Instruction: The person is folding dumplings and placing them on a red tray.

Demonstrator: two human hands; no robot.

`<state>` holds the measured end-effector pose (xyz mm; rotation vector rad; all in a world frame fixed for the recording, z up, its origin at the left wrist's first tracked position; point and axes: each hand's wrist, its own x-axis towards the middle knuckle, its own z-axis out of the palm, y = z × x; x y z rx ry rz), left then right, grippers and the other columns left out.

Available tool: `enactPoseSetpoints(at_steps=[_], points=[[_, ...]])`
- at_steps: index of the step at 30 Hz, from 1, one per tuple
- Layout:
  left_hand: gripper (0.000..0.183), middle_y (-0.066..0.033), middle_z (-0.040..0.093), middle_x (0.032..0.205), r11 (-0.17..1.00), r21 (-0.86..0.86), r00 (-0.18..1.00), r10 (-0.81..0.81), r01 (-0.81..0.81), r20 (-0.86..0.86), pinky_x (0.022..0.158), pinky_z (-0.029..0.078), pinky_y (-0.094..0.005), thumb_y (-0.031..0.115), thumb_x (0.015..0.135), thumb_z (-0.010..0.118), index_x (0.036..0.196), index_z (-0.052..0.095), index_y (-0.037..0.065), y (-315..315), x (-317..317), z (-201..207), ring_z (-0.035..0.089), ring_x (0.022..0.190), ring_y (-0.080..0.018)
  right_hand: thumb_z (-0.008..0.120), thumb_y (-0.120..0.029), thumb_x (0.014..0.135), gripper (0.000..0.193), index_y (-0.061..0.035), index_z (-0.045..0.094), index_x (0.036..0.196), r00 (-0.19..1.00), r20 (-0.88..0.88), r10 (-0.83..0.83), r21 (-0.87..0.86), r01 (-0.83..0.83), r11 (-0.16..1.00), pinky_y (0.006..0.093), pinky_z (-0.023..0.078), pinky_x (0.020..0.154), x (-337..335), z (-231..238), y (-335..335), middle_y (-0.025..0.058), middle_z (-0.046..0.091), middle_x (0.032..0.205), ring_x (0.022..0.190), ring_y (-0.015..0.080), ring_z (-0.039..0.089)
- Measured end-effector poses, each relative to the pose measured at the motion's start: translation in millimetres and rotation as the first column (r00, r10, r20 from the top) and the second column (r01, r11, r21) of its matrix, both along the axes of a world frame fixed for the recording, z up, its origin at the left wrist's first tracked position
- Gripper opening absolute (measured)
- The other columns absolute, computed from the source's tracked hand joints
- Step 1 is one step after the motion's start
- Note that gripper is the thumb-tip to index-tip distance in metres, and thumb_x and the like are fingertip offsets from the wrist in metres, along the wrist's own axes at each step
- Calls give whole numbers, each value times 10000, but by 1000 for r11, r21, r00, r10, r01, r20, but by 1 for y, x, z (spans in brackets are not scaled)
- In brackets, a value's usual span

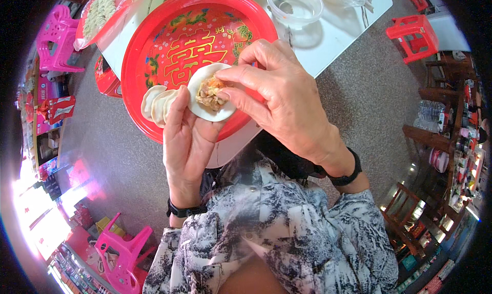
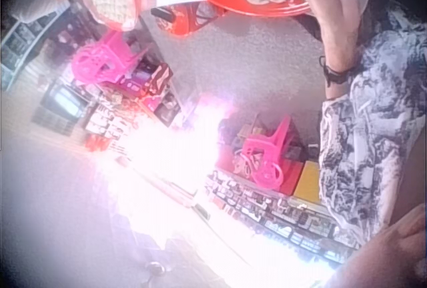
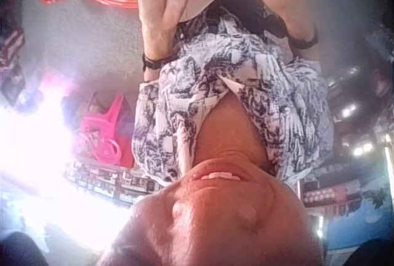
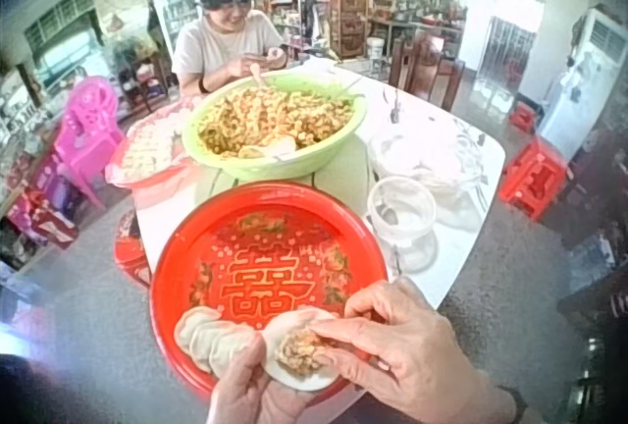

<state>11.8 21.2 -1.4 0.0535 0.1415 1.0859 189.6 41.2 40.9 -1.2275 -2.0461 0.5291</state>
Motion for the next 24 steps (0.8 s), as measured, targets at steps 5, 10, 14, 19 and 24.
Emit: enactPoseSetpoints(at_steps=[5,10,14,19,24], points=[[477,-171,450,1375,998,-62,1000,12,-13,-22,1093,350,-441,294,1037,264,1357,363,-45,0,1,1,451,1274,-277,719,-88,764,278,-90,707,1042,1000,-4,6,11,-6,1000,294,453,740,3,0,2,57,548,920,853,198,529],[477,-167,460,1364,999,-41,1000,1,-1,2,1087,358,-443,299,1037,264,1352,368,-43,2,1,-1,459,1267,-277,734,-68,741,296,-93,712,1035,1000,-10,-8,26,8,1000,291,455,724,1,1,1,44,549,908,850,184,528],[481,-164,469,1355,999,-32,999,-15,13,-51,1080,366,-444,308,1037,266,1346,374,-44,2,2,1,467,1259,-275,750,-98,721,248,-106,711,966,998,-70,-4,26,6,1000,316,455,742,0,-6,-1,37,555,878,839,209,538],[478,-161,471,1353,1000,-16,1000,-26,25,-16,1078,366,-436,310,1036,268,1343,382,-39,2,1,2,471,1254,-266,763,-101,697,263,-109,707,954,998,-58,-18,89,23,996,318,462,739,-2,0,2,29,558,881,846,208,538],[438,-156,521,1309,999,-18,999,-34,34,-39,1064,384,-429,270,1029,333,1341,388,-33,2,2,3,502,1225,-249,789,-66,648,332,-120,724,970,997,-52,48,78,-43,996,286,452,682,-9,3,0,27,542,867,813,192,512]])
